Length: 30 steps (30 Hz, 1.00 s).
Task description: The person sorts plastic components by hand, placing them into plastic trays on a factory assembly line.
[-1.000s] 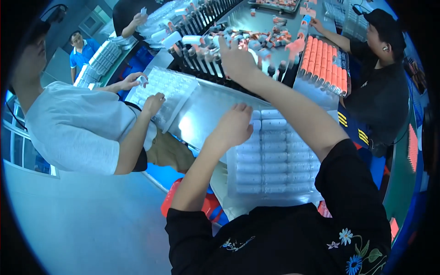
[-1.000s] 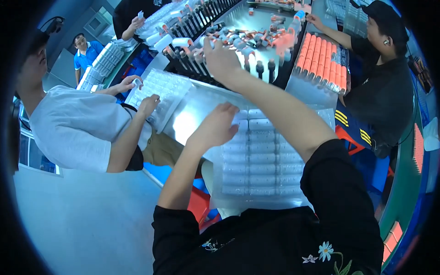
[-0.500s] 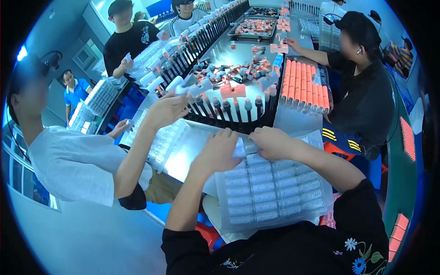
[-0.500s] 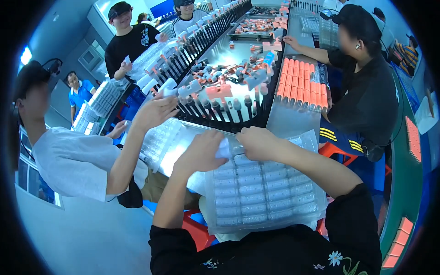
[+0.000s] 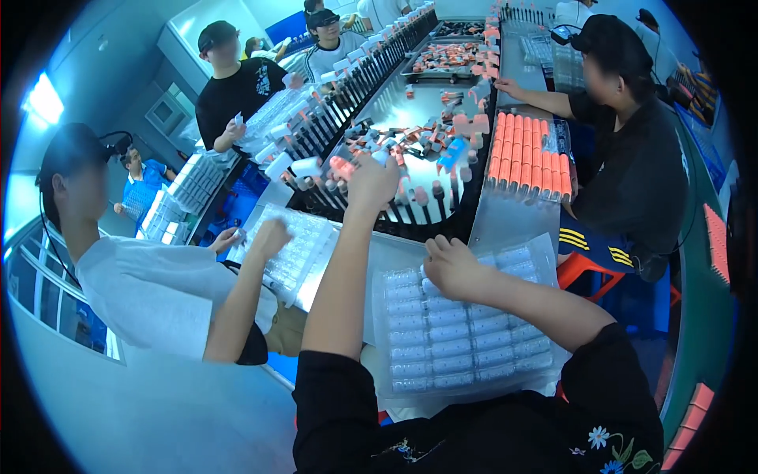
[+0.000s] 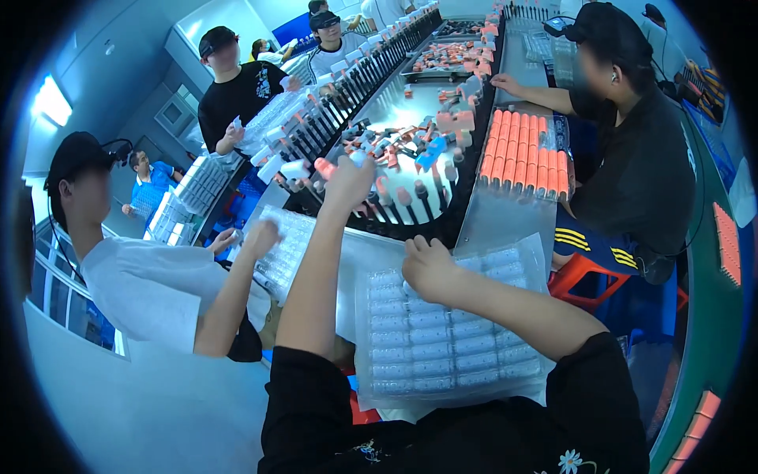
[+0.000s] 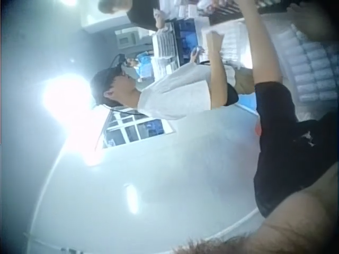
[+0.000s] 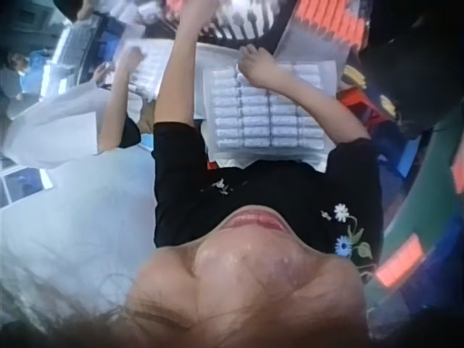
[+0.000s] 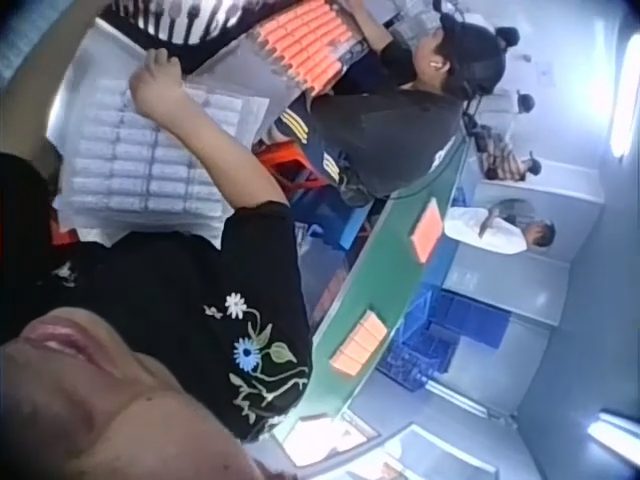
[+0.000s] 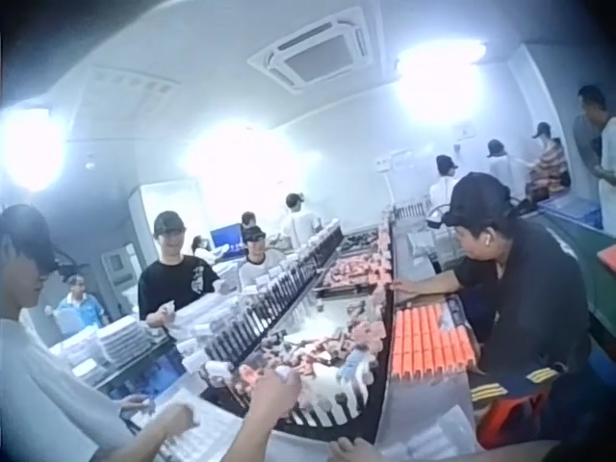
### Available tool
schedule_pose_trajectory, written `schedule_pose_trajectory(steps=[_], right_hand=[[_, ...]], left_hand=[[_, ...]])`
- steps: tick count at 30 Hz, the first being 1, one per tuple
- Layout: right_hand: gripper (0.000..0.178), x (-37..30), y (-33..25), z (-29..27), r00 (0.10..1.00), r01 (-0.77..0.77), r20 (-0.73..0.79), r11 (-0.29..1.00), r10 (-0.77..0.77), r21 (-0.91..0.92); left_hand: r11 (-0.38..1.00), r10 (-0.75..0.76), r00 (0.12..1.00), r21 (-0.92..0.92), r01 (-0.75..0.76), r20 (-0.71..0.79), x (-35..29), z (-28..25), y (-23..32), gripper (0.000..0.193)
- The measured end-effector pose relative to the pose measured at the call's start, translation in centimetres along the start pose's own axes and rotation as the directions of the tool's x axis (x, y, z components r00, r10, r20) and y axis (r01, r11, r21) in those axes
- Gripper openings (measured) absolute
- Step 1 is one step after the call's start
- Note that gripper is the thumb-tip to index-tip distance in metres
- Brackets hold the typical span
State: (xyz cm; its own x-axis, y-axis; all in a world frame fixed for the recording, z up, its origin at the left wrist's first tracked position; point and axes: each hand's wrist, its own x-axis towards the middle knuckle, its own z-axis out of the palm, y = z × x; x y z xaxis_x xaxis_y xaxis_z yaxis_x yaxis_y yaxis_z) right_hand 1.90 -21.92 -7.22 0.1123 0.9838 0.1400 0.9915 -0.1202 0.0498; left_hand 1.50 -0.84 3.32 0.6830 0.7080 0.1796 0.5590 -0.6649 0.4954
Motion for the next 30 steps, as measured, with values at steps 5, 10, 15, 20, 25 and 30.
schedule_pose_trajectory(steps=[5, 10, 15, 20, 25, 30], right_hand=[[0.036, -0.5, 0.6, -2.6, 0.997, 0.059, 0.044, 0.989, -0.065, 0.136], [0.072, -3.5, 1.4, -5.0, 0.995, -0.104, 0.036, 0.892, 0.098, 0.439], [0.064, -5.8, 1.4, -7.8, 0.913, -0.132, -0.272, 0.85, 0.304, 0.51], [0.046, -3.3, 7.7, -7.5, 0.726, -0.367, -0.113, 0.521, 0.679, 0.77], [0.044, 0.7, 17.9, -3.9, 0.737, -0.441, -0.133, 0.62, 0.663, 0.649], [0.051, 8.0, 14.9, -7.1, 0.681, -0.678, -0.294, 0.729, 0.671, 0.094]], left_hand=[[0.977, -0.21, 0.966, 0.002, 0.212, 0.152, 5.4, -0.8, -4.3, 0.071], [0.882, 0.024, 0.982, 0.458, -0.11, 0.189, 7.2, -0.4, -3.5, 0.048], [0.942, -0.142, 0.974, 0.327, 0.079, 0.176, 7.8, -2.8, -7.3, 0.047], [0.928, -0.083, 0.992, 0.355, 0.111, -0.094, 2.6, -2.3, -10.0, 0.077], [0.952, -0.016, 1.0, 0.306, 0.007, 0.025, -7.5, -1.3, -8.1, 0.051], [0.956, 0.292, 0.951, -0.006, -0.294, -0.099, -19.3, -2.9, -7.3, 0.033]])
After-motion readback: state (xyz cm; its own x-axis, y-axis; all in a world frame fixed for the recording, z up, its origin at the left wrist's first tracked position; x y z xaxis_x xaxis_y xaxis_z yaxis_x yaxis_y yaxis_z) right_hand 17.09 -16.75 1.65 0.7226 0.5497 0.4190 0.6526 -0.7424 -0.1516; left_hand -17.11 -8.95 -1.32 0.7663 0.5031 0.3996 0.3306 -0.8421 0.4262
